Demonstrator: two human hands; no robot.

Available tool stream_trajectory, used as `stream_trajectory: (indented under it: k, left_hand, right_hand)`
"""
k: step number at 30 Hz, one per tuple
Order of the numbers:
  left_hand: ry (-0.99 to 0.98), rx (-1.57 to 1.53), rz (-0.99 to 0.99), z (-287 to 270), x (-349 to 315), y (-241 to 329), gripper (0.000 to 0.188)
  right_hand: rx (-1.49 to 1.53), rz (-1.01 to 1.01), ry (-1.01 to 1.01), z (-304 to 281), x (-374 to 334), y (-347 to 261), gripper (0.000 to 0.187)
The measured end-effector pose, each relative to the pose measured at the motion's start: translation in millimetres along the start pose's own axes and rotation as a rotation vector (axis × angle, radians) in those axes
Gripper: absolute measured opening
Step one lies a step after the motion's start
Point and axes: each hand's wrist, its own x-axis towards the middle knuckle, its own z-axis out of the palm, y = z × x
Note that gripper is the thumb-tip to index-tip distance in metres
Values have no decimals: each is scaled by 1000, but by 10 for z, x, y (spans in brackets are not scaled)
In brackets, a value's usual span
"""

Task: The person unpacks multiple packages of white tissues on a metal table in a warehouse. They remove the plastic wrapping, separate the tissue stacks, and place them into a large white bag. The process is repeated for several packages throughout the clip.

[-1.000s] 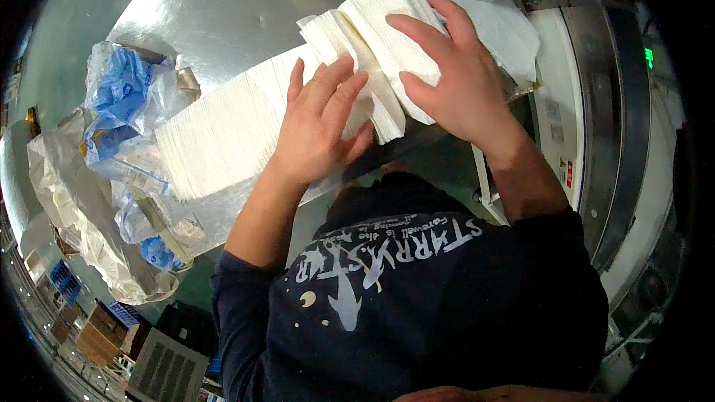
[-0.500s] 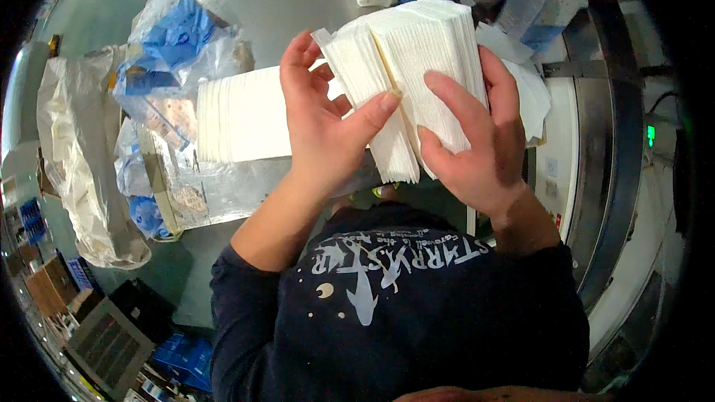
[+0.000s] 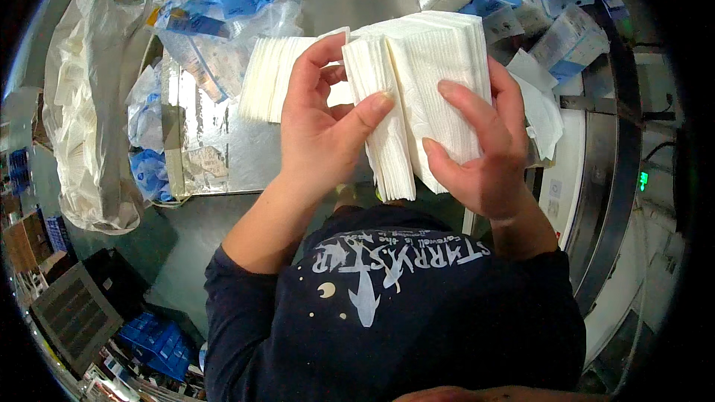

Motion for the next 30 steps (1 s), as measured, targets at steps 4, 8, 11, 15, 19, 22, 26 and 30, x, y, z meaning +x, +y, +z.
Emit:
stream_trajectory:
  k: [4, 8, 11, 15, 19, 22, 26, 30]
  left_hand:
    - [19, -16, -12, -198, -102, 123, 54]
    - [24, -12, 1, -388, -167, 216, 52]
    - [44, -21, 5, -475, -207, 306, 50]
    - [49, 1, 55, -610, -260, 330, 49]
    - [93, 45, 179, -655, -283, 339, 48]
    - [139, 165, 343, -692, -283, 249, 43]
    - [112, 485, 296, -857, -318, 199, 30]
    - [68, 331, 186, -882, -330, 179, 21]
  right_hand:
    - [41, -24, -6, 112, 58, -141, 63]
    - [29, -58, -5, 204, 130, -297, 64]
    - [64, -69, 25, 284, 181, -385, 62]
    - [87, -71, 68, 365, 251, -482, 57]
    - [74, -76, 57, 416, 285, -545, 57]
    - [6, -101, 37, 456, 304, -608, 57]
    - [-15, -98, 21, 483, 327, -646, 58]
    - [-57, -85, -25, 468, 343, -689, 57]
